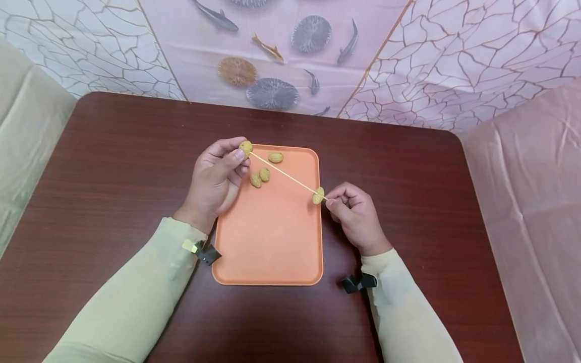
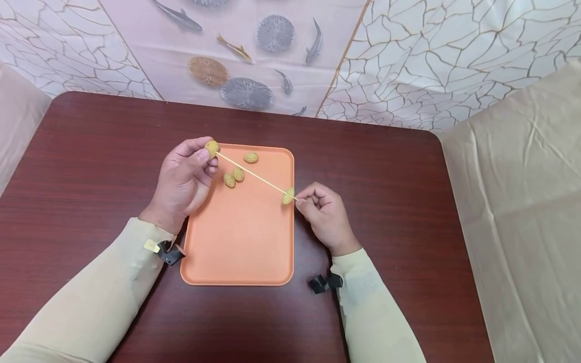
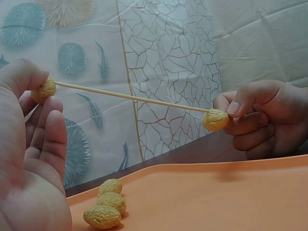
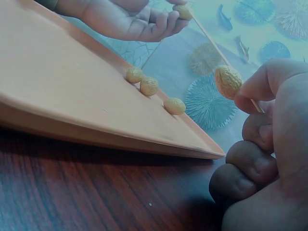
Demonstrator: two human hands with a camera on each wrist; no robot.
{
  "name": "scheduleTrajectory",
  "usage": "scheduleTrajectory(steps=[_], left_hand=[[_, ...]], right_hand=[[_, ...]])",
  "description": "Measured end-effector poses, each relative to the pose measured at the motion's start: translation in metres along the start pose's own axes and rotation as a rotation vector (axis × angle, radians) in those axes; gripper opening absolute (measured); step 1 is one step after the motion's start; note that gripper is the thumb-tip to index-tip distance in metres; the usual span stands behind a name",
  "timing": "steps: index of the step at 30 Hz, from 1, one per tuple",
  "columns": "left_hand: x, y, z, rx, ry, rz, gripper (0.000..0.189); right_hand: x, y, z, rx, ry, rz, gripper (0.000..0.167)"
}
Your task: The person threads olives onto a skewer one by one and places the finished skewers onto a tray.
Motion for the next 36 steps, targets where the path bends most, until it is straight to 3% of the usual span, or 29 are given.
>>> scheduleTrajectory(steps=[4,17,23,27,31,36], left_hand=[[0.0,0.0,0.0,0.011,0.007,0.01,0.021],[0.004,0.002,0.001,-0.029,-0.046,0.014,0.04],[0.007,0.003,0.007,-0.1,-0.098,0.022,0.037],[0.01,0.004,0.012,-0.128,-0.095,0.066,0.021],[0.014,0.004,0.015,-0.145,-0.082,0.101,0.017],[0.017,0.006,0.02,-0.193,-0.101,0.084,0.038]], right_hand=[[-0.001,-0.001,0.0,-0.007,0.007,-0.005,0.026],[-0.003,0.0,-0.002,-0.021,-0.001,-0.021,0.017],[-0.003,0.0,-0.003,-0.022,0.004,-0.019,0.007],[-0.002,0.0,-0.002,-0.024,0.013,-0.017,0.01],[-0.002,0.0,-0.001,-0.026,0.019,-0.018,0.016],[-0.002,0.0,-0.002,-0.034,0.022,-0.021,0.017]])
Point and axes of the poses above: each hand's wrist, its own y-axis away from the middle knuckle, its own x-axis out of the palm, z = x × y, the point moved 9 cm from there along -y, towards the middle knuckle, and after that the axes turned 1 degree about z, right-handed, at the moved point
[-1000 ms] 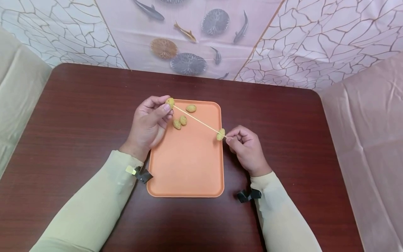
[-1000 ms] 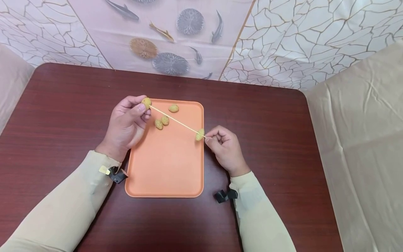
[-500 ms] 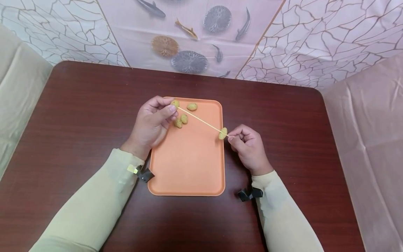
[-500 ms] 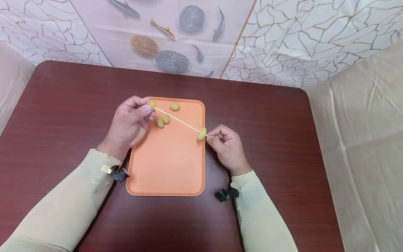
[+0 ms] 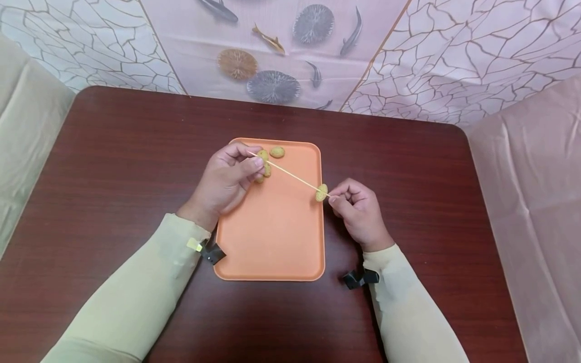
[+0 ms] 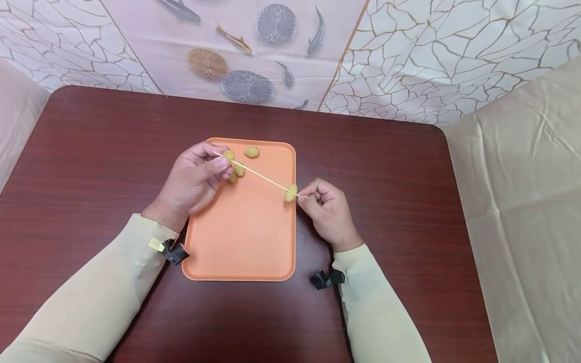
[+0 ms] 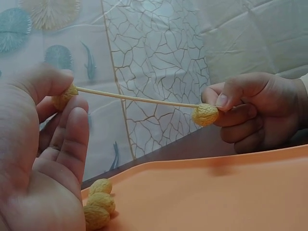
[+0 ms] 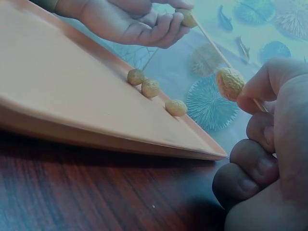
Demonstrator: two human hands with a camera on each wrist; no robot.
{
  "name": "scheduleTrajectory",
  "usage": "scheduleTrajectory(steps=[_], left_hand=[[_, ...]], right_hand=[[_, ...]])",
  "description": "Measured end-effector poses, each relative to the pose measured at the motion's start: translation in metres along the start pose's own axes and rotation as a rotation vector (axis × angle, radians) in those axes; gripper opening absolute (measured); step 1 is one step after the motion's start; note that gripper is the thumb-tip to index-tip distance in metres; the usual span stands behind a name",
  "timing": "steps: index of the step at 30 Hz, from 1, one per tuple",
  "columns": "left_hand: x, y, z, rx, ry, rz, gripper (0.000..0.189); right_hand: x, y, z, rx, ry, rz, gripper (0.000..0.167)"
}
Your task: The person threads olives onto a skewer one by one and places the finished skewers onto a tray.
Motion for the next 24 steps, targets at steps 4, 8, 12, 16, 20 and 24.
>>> scheduleTrajectory(steps=[4,8,12,16,20,24], left_hand=[[0.003,0.002,0.003,-0.034,-0.002,-0.016,0.039],[0.005,0.003,0.007,-0.066,-0.021,-0.031,0.036],[0.008,0.003,0.01,-0.091,-0.052,-0.048,0.034],[0.01,0.005,0.013,-0.11,-0.095,-0.063,0.032],[0.013,0.007,0.016,-0.12,-0.124,-0.074,0.03],[0.017,0.009,0.021,-0.132,-0.13,-0.073,0.03]], right_hand=[[0.001,0.001,0.001,-0.012,0.007,0.002,0.018],[0.002,0.001,0.002,-0.025,0.001,0.005,0.015],[0.004,0.001,0.005,-0.04,-0.012,0.007,0.013],[0.007,0.002,0.007,-0.052,-0.033,0.013,0.013],[0.01,0.002,0.009,-0.063,-0.06,0.02,0.012],[0.014,0.002,0.011,-0.075,-0.098,0.033,0.012]])
Point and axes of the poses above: each hand's wrist, its own y-axis away from the middle knuckle, its own x-axis out of the palm, z = x × y, the point moved 9 cm from there along -y, towards the middle knuckle, and after that the axes turned 1 degree about z, right-handed, at the moved point
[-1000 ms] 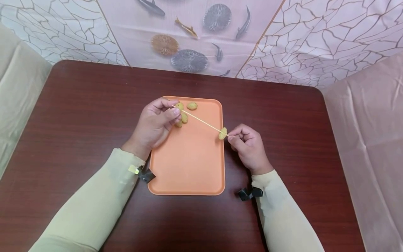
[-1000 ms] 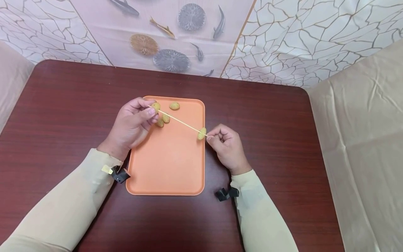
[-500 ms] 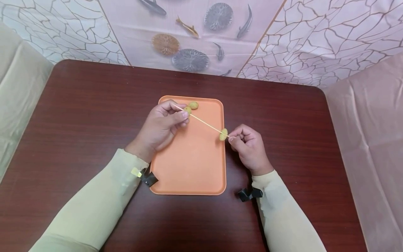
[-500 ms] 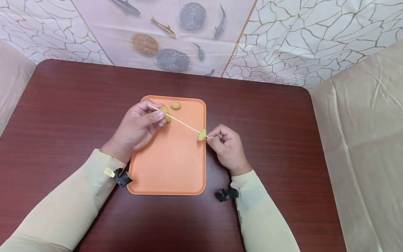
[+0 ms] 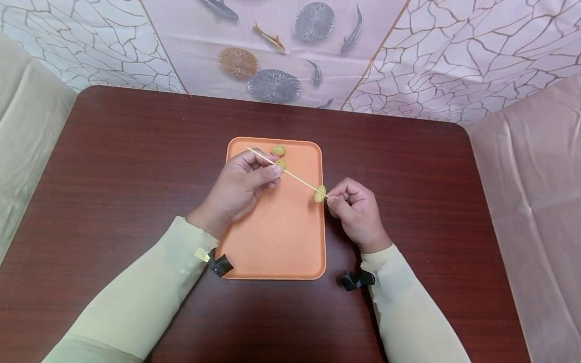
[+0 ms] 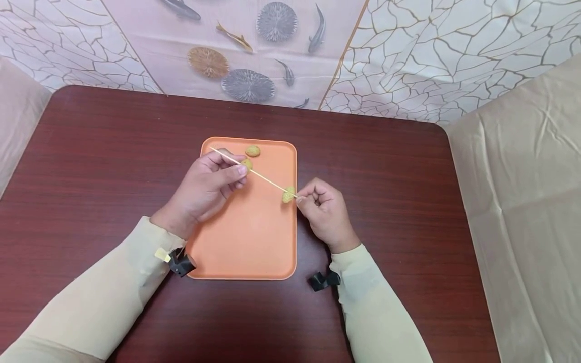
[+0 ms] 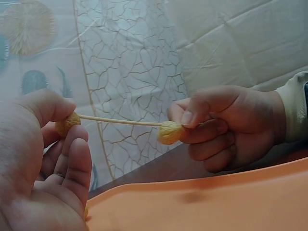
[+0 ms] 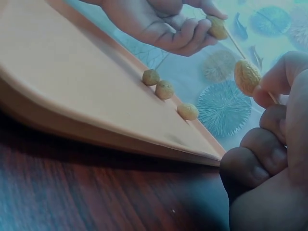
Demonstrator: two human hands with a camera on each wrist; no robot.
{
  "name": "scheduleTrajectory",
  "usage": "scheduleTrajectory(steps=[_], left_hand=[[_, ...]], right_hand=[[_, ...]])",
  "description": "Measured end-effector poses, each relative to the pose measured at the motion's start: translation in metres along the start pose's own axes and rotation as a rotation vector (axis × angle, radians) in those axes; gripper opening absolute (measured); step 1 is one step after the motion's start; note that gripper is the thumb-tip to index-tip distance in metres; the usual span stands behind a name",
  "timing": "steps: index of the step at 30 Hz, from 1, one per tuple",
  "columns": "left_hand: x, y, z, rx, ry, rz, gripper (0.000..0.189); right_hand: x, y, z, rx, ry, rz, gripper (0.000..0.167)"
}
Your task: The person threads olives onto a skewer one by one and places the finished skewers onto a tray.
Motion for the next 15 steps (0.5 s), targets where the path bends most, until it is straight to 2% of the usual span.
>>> scheduleTrajectory(steps=[7,15], left_hand=[[0.012,0.004,0.01,-0.035,0.005,0.013,0.031],[0.023,0.007,0.02,-0.084,0.014,0.043,0.034]], right_hand=[[0.006,0.0,0.002,-0.001,-0.092,0.016,0.015],[0.01,0.001,0.003,-0.003,-0.125,0.02,0.018]])
Point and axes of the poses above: each hand's wrist, its own y-axis away from the middle knuckle, its own x-axis out of the palm, z = x × y, the point moved 9 cm from there along -y, towards the middle knuckle, and after that the axes turned 1 degree about z, right-handed, at the moved point
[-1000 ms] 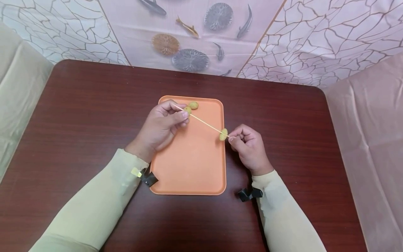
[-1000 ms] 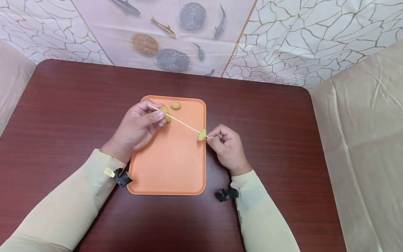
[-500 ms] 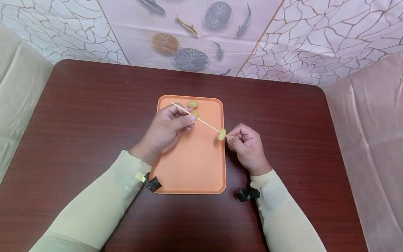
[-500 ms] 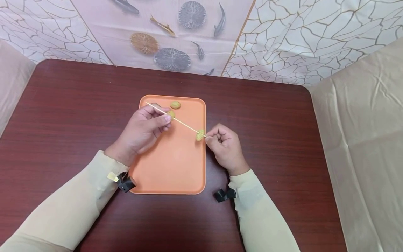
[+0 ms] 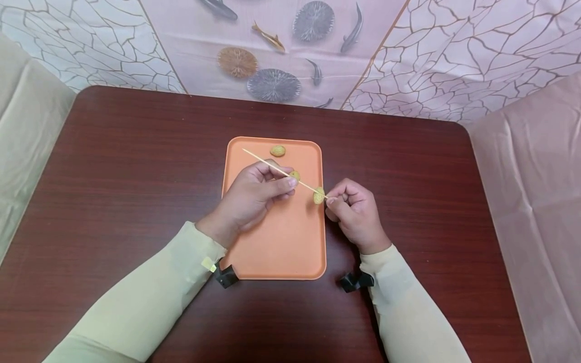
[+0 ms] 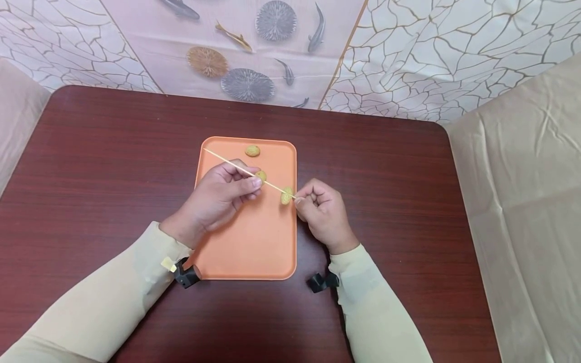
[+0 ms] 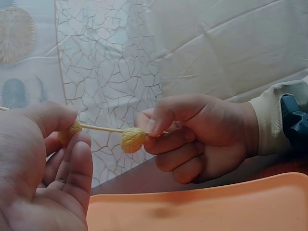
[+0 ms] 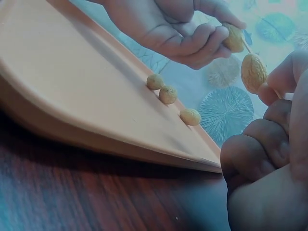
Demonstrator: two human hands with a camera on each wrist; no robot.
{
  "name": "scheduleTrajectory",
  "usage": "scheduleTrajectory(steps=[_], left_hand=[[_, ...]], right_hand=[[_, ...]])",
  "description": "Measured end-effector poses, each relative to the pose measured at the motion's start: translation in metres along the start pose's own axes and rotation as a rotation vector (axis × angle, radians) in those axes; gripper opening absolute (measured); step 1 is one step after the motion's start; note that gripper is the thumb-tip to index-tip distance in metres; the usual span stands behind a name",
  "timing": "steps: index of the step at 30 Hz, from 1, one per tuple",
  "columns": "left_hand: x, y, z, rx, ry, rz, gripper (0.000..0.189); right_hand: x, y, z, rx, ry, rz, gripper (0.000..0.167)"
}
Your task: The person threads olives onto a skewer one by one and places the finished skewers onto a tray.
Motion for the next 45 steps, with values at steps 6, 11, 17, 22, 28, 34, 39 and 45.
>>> scheduleTrajectory(steps=[6,11,17,22,28,34,39,45], left_hand=[[0.005,0.0,0.01,-0.053,-0.034,0.033,0.034],[0.009,-0.001,0.016,-0.077,-0.062,0.058,0.032],[0.012,-0.001,0.019,-0.056,-0.092,0.074,0.025],[0.013,0.0,0.022,-0.059,-0.1,0.085,0.017],[0.014,0.0,0.024,-0.078,-0.13,0.094,0.016],[0.014,0.0,0.024,-0.083,-0.158,0.098,0.014],[0.012,-0.002,0.021,-0.052,-0.179,0.091,0.013],[0.007,-0.003,0.016,-0.024,-0.209,0.059,0.011]], right_hand=[[0.003,0.001,0.0,0.004,0.0,0.024,0.011],[0.005,0.001,0.003,-0.005,0.025,0.029,0.01],[0.005,0.001,0.004,-0.013,0.056,0.026,0.01],[0.006,0.001,0.005,-0.015,0.08,0.04,0.011],[0.008,0.001,0.006,-0.023,0.119,0.052,0.012],[0.003,0.001,0.007,-0.021,0.237,0.022,0.011],[0.001,0.001,0.01,-0.065,0.434,0.012,0.011],[0.003,0.0,0.013,-0.118,0.546,0.017,0.007]])
Point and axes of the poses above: each hand's wrist, its own y-axis away from the middle knuckle, its own x-axis out of the palm, z = x × y, the point moved 9 cm from there along -y, towards the middle knuckle, and after that the axes turned 1 degree about z, right-handed, at the moved point
